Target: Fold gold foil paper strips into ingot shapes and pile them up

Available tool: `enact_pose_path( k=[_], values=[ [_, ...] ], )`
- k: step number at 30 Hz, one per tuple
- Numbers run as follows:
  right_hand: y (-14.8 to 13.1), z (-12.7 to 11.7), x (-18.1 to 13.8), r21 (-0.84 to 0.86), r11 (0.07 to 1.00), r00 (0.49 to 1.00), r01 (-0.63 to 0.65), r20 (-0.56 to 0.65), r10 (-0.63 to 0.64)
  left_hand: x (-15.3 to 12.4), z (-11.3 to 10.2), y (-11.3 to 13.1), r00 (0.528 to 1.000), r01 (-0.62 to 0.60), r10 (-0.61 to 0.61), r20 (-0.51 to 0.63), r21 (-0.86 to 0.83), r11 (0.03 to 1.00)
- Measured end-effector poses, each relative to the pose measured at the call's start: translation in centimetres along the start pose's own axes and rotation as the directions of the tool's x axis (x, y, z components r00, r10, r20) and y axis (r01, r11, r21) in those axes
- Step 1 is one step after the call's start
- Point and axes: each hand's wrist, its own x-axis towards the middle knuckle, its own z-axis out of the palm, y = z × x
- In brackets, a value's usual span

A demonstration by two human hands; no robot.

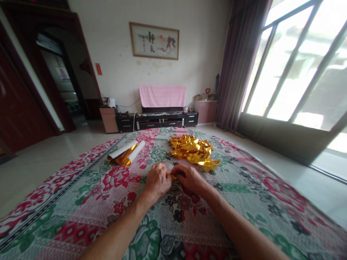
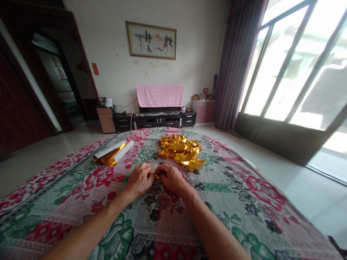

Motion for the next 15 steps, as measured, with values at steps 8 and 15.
enact_pose_path(
  k=[8,15],
  values=[
    [-0.10,-0.02,-0.09,-0.013,1.000,1.000,-0.021,0.001,0.021,0.11,-0.07,0.10,0.999,0.030,-0.030,0.019,-0.015,0.999],
    [-0.82,-0.33,-0.15,-0.021,0.999,0.999,-0.031,-0.007,0.031,0.16,0.03,-0.05,0.999,0.035,-0.034,0.032,-0.034,0.999]
  ],
)
